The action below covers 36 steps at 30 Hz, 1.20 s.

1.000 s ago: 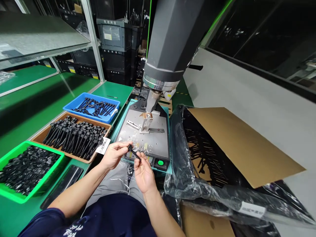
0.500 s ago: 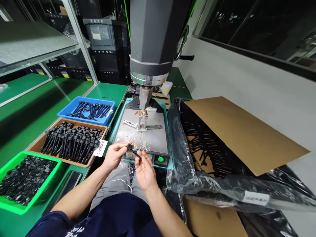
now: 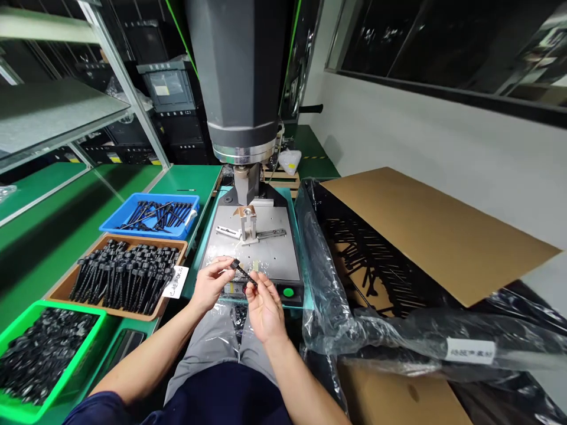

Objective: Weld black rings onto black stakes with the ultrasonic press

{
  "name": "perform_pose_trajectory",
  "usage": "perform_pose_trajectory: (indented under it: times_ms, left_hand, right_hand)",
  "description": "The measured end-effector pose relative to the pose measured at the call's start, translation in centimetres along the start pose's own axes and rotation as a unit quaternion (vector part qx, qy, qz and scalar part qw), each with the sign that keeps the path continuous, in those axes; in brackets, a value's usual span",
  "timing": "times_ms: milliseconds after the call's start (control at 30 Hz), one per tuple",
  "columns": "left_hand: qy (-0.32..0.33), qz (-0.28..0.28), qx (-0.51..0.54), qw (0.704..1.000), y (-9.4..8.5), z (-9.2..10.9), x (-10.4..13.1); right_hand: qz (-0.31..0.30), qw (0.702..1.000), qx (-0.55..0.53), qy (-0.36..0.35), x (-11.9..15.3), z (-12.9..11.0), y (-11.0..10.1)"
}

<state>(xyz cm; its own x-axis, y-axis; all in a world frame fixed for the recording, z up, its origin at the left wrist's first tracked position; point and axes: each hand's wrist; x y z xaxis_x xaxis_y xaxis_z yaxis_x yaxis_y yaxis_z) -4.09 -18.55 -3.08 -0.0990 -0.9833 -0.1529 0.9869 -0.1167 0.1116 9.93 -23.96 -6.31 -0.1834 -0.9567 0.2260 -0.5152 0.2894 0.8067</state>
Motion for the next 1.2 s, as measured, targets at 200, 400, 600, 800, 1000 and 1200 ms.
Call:
perform_pose_trajectory:
  times_ms: [200,400,600,800,1000,1200]
  left_hand:
    - [-0.164,-0.023,0.079,0.983,2.1,0.8,-3.8]
    - [-0.067,0.002,0.007,0.998,2.5,1.2,-9.4]
    - [0.064,0.016,-0.231,0.971,1.7,1.7,-15.6]
    - [0.085,-0.032,-0.330,0.940,2.0,0.4,-18.5]
    - [0.168,-0.063,-0.385,0.905,1.1,-0.2,-19.8]
    - [0.188,-0.091,-0.429,0.879,1.0,0.3,-20.0]
  right_hand:
    - [-0.065,0.979,0.125,-0.149,-2.2,-1.1,-0.6]
    - [-0.062,0.965,0.196,-0.165,-3.6,-2.0,-3.2]
    - [-0.041,0.970,0.222,-0.092,-2.1,-2.1,-6.2]
    - [-0.045,0.976,0.206,-0.053,-0.1,-1.7,-7.6]
    - [-0.058,0.975,0.213,-0.033,0.6,-1.8,-8.6]
    - [-0.072,0.974,0.212,-0.034,0.5,-2.0,-8.1]
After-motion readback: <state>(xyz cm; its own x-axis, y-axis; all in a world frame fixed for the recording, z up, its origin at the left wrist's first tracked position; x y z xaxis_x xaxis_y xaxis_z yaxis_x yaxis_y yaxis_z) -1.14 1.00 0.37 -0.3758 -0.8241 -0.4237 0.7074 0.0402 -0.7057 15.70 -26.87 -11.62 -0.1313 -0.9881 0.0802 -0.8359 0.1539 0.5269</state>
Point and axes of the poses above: each hand's wrist, its own x-axis away from the middle knuckle, its own y-axis out of the palm, z = x × y, and after that the axes turned 2 degrees about -z, right-handed
